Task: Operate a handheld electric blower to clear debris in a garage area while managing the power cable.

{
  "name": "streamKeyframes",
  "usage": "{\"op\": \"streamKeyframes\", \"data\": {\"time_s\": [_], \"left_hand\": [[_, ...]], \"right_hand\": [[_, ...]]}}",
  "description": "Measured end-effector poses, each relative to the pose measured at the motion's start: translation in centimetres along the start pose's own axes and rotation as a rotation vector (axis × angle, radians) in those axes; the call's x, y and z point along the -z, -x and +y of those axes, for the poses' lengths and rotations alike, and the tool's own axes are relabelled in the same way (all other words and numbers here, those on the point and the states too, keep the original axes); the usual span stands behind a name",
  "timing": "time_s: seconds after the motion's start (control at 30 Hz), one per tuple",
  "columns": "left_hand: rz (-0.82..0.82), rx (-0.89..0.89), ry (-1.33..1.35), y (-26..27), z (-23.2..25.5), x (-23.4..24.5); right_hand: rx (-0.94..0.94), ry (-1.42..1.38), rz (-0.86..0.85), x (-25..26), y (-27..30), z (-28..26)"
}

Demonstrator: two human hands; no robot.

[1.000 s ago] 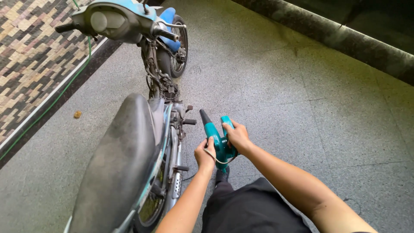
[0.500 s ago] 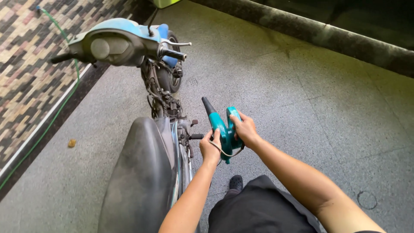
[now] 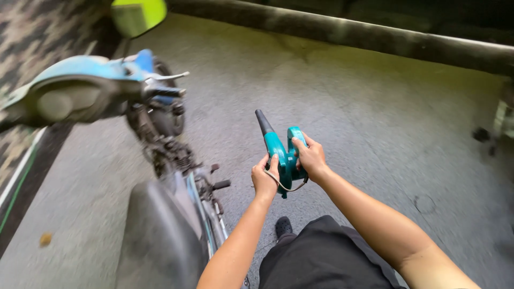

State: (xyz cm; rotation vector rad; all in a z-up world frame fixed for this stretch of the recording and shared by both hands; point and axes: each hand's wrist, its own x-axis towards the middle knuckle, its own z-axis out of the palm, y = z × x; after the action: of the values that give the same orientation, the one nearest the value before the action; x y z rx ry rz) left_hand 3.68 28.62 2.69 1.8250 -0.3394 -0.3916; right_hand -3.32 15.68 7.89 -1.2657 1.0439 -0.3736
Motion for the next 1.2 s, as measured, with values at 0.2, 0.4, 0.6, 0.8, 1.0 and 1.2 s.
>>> {"op": "streamKeyframes", "data": {"time_s": [0.2, 0.4, 0.6, 0.8, 1.0, 1.2], "left_hand": [[-0.213, -0.239, -0.04, 1.6, -1.2, -7.5], [-0.665, -0.001, -0.026, 7.8, 4.3, -12.2], [-0.776, -0.368, -0.114, 14.5, -0.7, -21.2], [-0.946, -0.335, -0.128, 25.0, 2.6, -27.1], [-1.069, -0.303, -0.12, 37.4, 3.6, -34.1], [-1.146, -0.385, -0.104, 47.1, 4.4, -40.3]], "right_hand": [[0.013, -0.065, 0.244, 8.4, 1.1, 1.5], [-0.015, -0.173, 0.448, 18.0, 5.5, 5.2], [-0.03, -0.295, 0.637, 27.3, 11.6, 8.4], [-0.006, -0.375, 0.755, 37.8, 18.7, 12.2], [-0.023, -0.422, 0.86, 48.5, 27.6, 15.1], [-0.002, -0.432, 0.974, 57.0, 34.7, 17.8]]}}
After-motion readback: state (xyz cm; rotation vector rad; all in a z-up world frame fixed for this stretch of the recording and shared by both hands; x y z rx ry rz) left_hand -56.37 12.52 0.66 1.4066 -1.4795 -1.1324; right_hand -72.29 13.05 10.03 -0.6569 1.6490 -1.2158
